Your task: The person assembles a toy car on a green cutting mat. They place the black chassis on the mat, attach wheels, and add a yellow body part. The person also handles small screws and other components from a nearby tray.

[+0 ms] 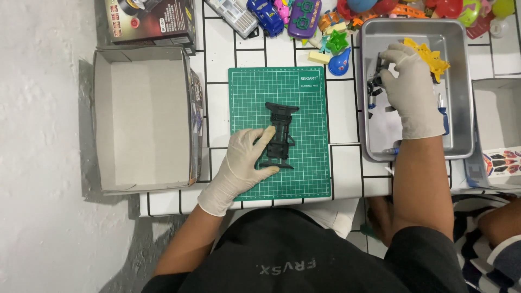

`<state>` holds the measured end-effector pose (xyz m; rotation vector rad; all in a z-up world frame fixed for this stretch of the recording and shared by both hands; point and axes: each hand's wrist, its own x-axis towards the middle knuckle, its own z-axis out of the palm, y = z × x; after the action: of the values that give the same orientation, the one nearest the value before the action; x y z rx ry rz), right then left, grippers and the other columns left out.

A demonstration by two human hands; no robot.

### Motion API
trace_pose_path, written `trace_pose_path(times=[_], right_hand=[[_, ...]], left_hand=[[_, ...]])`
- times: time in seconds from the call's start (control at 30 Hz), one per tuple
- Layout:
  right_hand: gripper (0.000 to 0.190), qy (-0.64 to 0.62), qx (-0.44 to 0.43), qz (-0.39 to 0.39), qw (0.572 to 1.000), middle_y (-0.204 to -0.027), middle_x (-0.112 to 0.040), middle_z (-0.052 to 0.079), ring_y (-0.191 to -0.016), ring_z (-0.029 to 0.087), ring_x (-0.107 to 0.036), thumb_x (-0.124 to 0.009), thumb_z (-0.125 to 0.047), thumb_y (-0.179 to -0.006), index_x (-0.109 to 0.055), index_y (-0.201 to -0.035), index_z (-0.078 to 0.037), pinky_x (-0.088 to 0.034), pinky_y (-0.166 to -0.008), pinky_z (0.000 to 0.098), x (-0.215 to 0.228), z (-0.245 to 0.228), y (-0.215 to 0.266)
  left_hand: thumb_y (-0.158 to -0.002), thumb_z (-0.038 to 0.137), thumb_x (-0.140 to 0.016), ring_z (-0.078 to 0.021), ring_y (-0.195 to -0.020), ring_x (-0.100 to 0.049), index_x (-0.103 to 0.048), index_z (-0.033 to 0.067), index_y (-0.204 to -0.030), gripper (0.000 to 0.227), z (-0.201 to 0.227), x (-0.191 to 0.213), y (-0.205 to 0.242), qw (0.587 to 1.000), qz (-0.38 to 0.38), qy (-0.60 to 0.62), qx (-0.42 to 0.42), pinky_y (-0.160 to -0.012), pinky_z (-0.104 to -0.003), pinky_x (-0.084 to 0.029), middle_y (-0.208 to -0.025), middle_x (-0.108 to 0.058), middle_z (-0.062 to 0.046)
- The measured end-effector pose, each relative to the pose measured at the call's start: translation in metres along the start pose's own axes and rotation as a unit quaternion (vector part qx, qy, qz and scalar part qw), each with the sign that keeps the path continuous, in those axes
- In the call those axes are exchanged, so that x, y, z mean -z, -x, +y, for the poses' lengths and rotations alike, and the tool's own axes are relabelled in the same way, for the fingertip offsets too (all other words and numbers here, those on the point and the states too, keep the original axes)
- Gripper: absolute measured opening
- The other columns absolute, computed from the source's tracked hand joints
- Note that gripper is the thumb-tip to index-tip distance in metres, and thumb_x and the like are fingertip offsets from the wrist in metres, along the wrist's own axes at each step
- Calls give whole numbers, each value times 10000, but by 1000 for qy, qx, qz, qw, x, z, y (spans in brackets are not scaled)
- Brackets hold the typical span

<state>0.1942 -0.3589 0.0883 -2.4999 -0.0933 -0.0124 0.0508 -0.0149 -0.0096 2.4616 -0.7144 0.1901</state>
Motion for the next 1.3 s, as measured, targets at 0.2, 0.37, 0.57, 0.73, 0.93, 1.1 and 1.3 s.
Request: trace_pose_path(times=[0.2,0.37,0.57,0.73,0.93,1.1,1.3], right_hand=[[393,87,175,113,974,-1288,-633,277,-1208,438,-548,-531,128,-913,-723,-1253,89,-441,-1033,502,-5,78,-5],[268,125,77,43,988,-1268,-617,263,-1205,432,-545,-594,21,-1001,-768,-1204,0,-442,-990,518,-8,85,-4],[193,235,112,19,965,-1116,-694,200,-1053,401,-595,-655,-167,-962,-826,-1048,-142,-462,-847,495,-19,100,-34],[181,327,65,-32,942,-986,-743,102,-901,330,-679,-736,-298,-971,-843,-945,-154,-541,-635,447,-29,84,-51],[142,358,25,-43,932,-1154,-639,123,-1060,370,-596,-711,-280,-970,-811,-910,-199,-559,-560,529,-29,81,-43],[101,45,121,5,992,-1033,-703,128,-1008,267,-606,-742,-63,-1056,-766,-960,-41,-480,-897,441,-4,-5,15],[43,-43,103,-157,981,-1100,-709,148,-1115,327,-684,-731,-74,-919,-773,-927,-73,-520,-1015,437,-42,-64,92]], left_hand=[[-801,578,-834,-292,-1032,-535,-320,22,-1549,1064,7,0,-1,999,-11,-30,19,-947,-460,-445,-1217,-565,-104],[-812,605,-809,-291,-1029,-525,-348,16,-1528,1036,10,1,-3,998,-12,-51,17,-932,-463,-446,-1177,-550,-100],[-800,620,-801,-309,-1114,-524,-405,56,-1504,986,11,-2,-1,997,-18,-61,32,-1001,-488,-438,-1230,-542,-109],[-791,634,-806,-309,-1108,-530,-401,39,-1512,1018,12,-1,-1,997,-14,-73,32,-995,-483,-443,-1217,-550,-110],[-794,637,-810,-320,-1125,-531,-407,40,-1504,1012,13,-1,-1,996,-13,-80,33,-1012,-485,-449,-1221,-547,-119],[-827,590,-795,-314,-1113,-521,-404,39,-1517,966,11,-3,-1,997,-4,-67,38,-1005,-473,-448,-1233,-533,-124],[-820,464,-837,-389,-1270,-459,-355,92,-1578,972,-6,-30,-1,997,60,-3,48,-1099,-560,-377,-1271,-472,-156]])
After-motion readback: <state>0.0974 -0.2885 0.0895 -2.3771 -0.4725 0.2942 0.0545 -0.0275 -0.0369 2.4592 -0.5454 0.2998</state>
